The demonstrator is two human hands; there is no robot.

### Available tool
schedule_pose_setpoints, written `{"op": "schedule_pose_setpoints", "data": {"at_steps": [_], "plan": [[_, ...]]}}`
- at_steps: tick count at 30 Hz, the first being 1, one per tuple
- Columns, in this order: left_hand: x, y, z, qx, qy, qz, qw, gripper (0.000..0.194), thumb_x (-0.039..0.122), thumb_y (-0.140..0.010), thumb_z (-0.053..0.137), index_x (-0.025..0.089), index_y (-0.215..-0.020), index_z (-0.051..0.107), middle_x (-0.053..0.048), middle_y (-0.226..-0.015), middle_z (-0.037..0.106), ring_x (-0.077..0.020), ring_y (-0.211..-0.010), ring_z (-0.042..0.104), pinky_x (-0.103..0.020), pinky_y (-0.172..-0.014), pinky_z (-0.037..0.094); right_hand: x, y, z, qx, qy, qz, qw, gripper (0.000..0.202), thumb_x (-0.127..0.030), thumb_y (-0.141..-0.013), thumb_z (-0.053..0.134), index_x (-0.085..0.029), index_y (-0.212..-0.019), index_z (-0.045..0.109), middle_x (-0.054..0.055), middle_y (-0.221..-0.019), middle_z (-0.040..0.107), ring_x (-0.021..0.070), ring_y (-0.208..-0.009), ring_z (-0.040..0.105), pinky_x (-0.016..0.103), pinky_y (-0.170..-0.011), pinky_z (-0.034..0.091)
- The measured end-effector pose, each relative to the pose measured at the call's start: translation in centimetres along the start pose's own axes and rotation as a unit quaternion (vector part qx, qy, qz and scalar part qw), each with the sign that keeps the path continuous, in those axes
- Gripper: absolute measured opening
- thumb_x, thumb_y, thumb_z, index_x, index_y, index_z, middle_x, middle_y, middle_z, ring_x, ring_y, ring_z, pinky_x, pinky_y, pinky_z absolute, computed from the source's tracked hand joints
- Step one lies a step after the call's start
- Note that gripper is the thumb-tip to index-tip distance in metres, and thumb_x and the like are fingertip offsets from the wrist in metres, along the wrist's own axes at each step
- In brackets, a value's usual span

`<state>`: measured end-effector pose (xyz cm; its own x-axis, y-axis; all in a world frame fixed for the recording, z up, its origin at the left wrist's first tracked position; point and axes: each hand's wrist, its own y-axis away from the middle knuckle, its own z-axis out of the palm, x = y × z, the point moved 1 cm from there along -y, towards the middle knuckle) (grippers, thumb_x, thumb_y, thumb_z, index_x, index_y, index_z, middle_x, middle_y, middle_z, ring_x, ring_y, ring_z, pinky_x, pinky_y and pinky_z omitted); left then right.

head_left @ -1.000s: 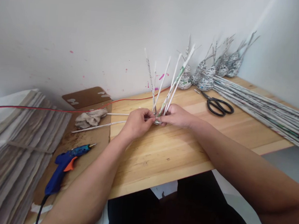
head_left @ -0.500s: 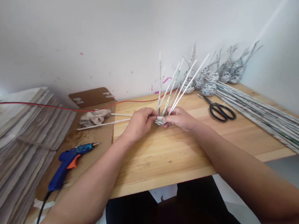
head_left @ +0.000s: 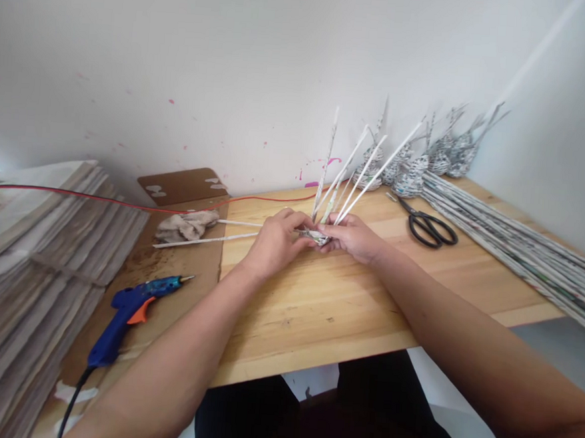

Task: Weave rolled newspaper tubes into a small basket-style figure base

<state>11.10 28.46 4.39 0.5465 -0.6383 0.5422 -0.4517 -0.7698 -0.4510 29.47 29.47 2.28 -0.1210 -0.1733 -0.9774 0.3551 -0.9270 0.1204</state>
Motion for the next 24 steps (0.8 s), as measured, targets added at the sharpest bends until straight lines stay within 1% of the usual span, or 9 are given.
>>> {"op": "schedule_pose_setpoints", "data": {"at_steps": [4,8,12,16,24], "plan": [[-0.11,0.02,0.17,0.005,-0.001,-0.003,1.0,0.013,0.023,-0.078,0.072,0.022,-0.09,0.067,-0.002,-0.091,0.063,-0.016,-0.087,0.06,-0.029,-0.081,0.046,0.12,0.02,-0.02,0.003,0.018,-0.005,1.0,0.02,-0.03,-0.076,0.075,-0.014,-0.079,0.064,0.005,-0.072,0.07,0.0128,-0.061,0.066,0.023,-0.056,0.056],[-0.21,0.02,0.24,0.014,-0.007,0.006,1.0,0.012,0.023,-0.077,0.073,0.022,-0.088,0.067,-0.002,-0.091,0.061,-0.016,-0.089,0.058,-0.028,-0.082,0.046,0.05,0.09,0.02,-0.003,0.022,-0.009,1.0,0.023,-0.032,-0.076,0.076,-0.014,-0.078,0.063,0.004,-0.071,0.069,0.0134,-0.062,0.066,0.022,-0.055,0.056],[-0.21,0.07,0.26,0.01,0.0,0.013,1.0,0.012,0.021,-0.078,0.072,0.021,-0.089,0.066,-0.002,-0.093,0.063,-0.0165,-0.092,0.058,-0.03,-0.085,0.045,0.09,0.02,0.02,0.0,0.019,-0.011,1.0,0.023,-0.034,-0.076,0.076,-0.014,-0.081,0.064,0.004,-0.071,0.069,0.0129,-0.06,0.066,0.023,-0.055,0.056],[-0.35,0.11,0.31,0.006,0.012,0.015,1.0,0.012,0.02,-0.08,0.07,0.021,-0.09,0.066,-0.002,-0.094,0.063,-0.0167,-0.091,0.059,-0.03,-0.083,0.046,0.18,-0.08,0.02,0.006,0.018,-0.01,1.0,0.022,-0.033,-0.077,0.075,-0.015,-0.084,0.066,0.004,-0.072,0.07,0.0125,-0.06,0.066,0.022,-0.054,0.057],[-0.66,0.04,0.36,0.012,0.014,0.039,0.999,0.009,0.023,-0.081,0.07,0.02,-0.089,0.067,-0.003,-0.091,0.061,-0.0157,-0.087,0.059,-0.028,-0.079,0.046,0.3,-0.19,-0.07,0.001,0.021,-0.006,1.0,0.023,-0.035,-0.077,0.075,-0.014,-0.081,0.066,0.005,-0.069,0.07,0.0123,-0.056,0.065,0.022,-0.053,0.056]]}}
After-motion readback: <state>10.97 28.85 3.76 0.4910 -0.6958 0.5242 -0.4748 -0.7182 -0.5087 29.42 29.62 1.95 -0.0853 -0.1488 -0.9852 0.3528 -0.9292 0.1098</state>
